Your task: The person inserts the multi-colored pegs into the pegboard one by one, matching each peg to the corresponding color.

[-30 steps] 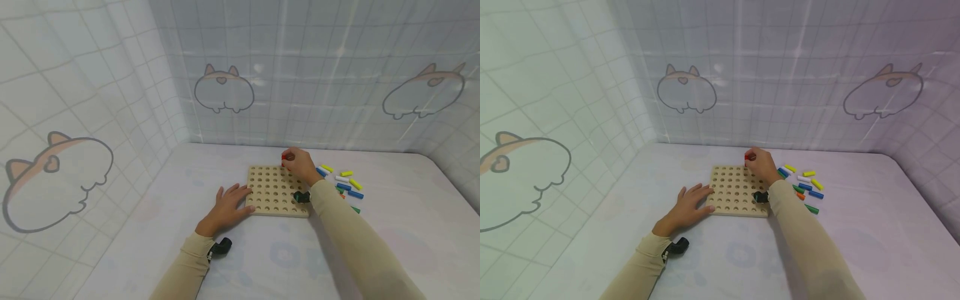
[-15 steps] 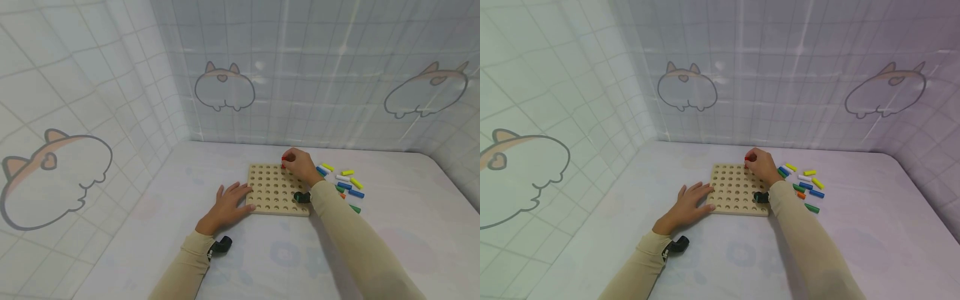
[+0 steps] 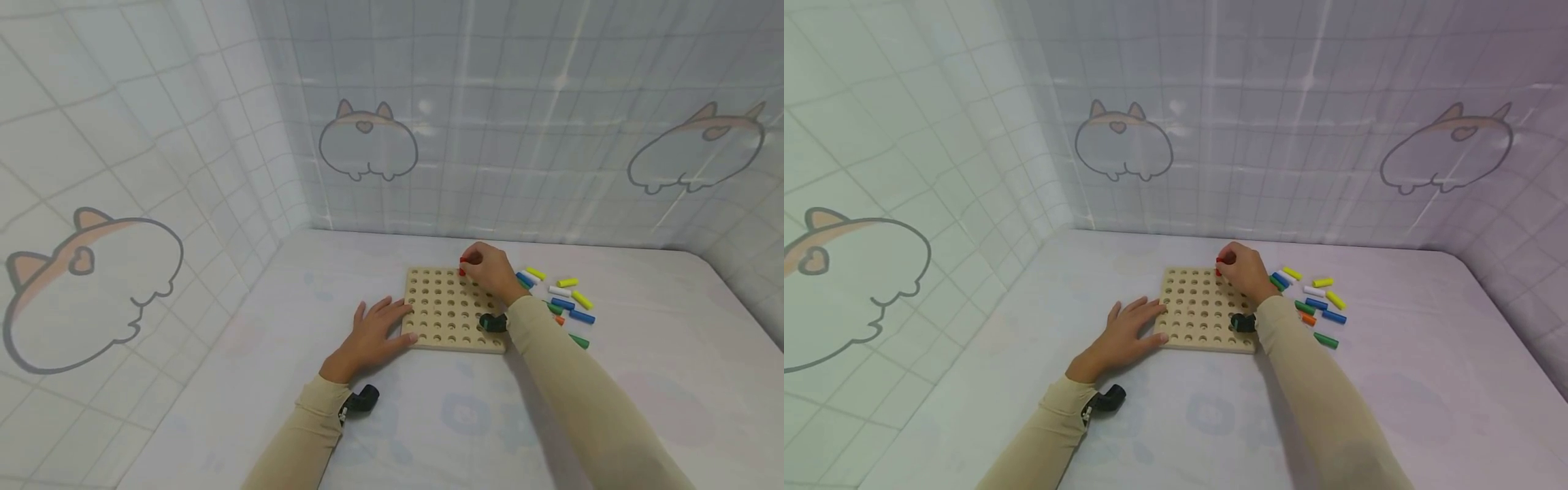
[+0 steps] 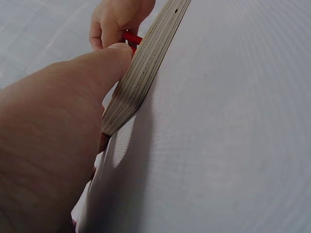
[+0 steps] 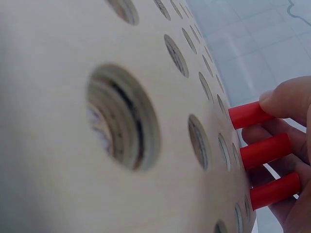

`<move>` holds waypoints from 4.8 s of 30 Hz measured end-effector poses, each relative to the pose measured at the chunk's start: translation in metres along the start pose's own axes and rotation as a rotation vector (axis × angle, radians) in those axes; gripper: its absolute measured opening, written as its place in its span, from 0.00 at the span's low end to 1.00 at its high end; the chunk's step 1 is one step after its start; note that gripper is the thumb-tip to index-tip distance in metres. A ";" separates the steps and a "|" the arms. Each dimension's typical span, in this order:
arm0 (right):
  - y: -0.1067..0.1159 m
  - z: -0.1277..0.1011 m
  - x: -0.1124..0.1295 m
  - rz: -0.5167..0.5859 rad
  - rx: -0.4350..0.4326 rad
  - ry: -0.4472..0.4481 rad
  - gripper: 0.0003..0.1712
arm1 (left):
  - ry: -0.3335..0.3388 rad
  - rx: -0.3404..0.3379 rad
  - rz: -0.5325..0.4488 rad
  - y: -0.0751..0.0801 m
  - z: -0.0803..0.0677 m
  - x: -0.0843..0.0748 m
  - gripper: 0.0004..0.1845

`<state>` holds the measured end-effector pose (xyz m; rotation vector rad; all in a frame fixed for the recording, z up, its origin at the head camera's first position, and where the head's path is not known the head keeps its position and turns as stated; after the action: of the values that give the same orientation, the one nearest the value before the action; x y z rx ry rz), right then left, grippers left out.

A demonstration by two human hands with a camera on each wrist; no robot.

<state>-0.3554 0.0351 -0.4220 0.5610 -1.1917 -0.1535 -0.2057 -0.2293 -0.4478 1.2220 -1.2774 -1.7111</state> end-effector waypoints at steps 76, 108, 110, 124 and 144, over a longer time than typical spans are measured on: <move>0.098 -0.124 -0.011 0.316 -0.024 -0.263 0.24 | 0.004 0.000 0.002 -0.001 0.011 0.003 0.37; 0.109 -0.175 -0.028 -0.066 -0.048 -0.167 0.12 | 0.017 0.030 0.006 -0.008 0.008 0.002 0.37; 0.109 -0.176 -0.026 -0.103 -0.046 -0.168 0.12 | 0.017 0.025 0.004 -0.007 0.008 0.001 0.37; 0.108 -0.183 -0.025 -0.204 -0.001 -0.188 0.10 | -0.019 -0.023 -0.008 -0.002 0.009 0.003 0.36; 0.102 -0.181 -0.027 -0.317 0.104 -0.166 0.11 | -0.022 -0.009 -0.035 0.000 0.008 0.002 0.37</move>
<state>-0.2196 0.1933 -0.4405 0.8409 -1.2704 -0.4164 -0.2135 -0.2282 -0.4478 1.2301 -1.2664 -1.7586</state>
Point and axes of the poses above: each hand's wrist, its own z-axis towards the middle knuckle, its own y-axis out of the back of the hand, x = y × z, the point moved 2 cm from there along z, towards the middle knuckle, and after that the axes turned 7 degrees about z, right-handed, at the moved point
